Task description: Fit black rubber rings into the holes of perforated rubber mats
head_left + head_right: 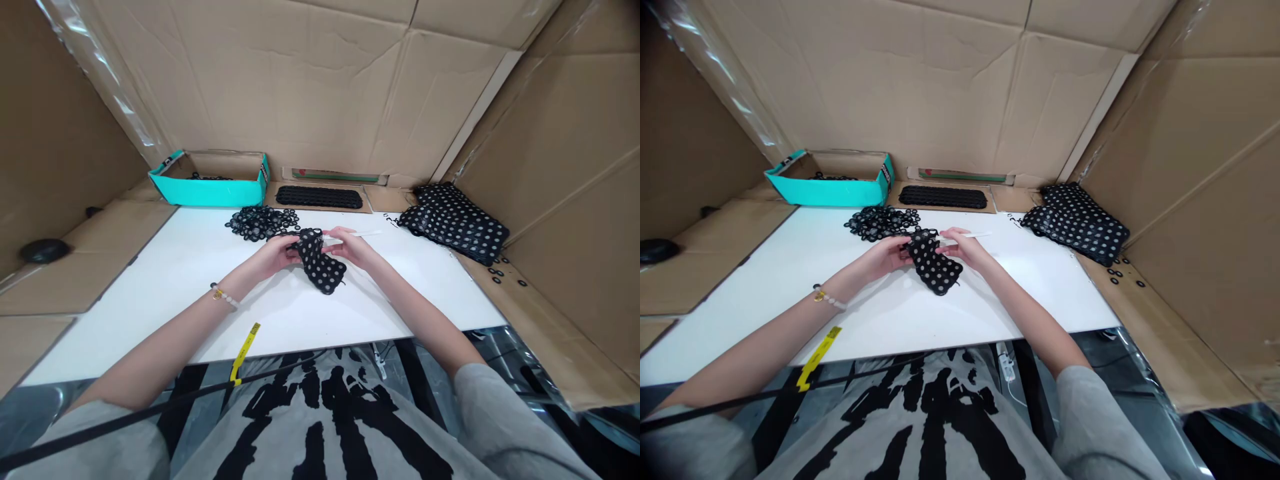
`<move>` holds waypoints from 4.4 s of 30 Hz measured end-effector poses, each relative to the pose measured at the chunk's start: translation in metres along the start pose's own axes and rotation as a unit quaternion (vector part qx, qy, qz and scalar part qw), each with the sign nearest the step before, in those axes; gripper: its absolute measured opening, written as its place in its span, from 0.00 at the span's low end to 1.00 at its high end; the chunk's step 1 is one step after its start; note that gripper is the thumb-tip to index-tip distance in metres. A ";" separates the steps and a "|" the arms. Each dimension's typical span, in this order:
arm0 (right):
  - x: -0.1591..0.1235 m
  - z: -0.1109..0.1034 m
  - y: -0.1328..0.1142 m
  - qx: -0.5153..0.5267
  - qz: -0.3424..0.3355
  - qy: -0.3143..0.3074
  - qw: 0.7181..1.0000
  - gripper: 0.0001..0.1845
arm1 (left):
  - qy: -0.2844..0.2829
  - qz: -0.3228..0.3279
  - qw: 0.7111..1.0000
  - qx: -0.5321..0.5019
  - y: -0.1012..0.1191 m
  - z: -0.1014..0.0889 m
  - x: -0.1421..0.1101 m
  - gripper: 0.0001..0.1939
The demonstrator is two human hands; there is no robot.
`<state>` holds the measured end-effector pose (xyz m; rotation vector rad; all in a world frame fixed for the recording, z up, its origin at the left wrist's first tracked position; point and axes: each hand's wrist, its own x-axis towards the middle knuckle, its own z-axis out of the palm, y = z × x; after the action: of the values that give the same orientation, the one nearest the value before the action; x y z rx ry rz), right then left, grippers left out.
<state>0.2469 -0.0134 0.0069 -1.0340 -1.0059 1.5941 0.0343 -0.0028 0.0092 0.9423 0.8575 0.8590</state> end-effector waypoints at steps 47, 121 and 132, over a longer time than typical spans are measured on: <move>-0.024 0.039 0.034 -0.217 -0.103 0.109 0.965 0.12 | 0.109 0.053 0.991 0.053 -0.017 0.010 -0.006 0.18; -0.012 0.023 0.006 -0.067 -0.053 0.037 0.996 0.14 | 0.051 0.102 0.986 0.122 -0.022 0.011 -0.004 0.23; -0.012 0.030 0.021 -0.137 -0.061 0.077 0.986 0.09 | 0.073 0.045 0.988 0.129 -0.020 0.003 0.000 0.22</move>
<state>0.2157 -0.0335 -0.0016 -1.2372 -1.1797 1.2783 0.0419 -0.0107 -0.0078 1.1607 1.0768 0.9165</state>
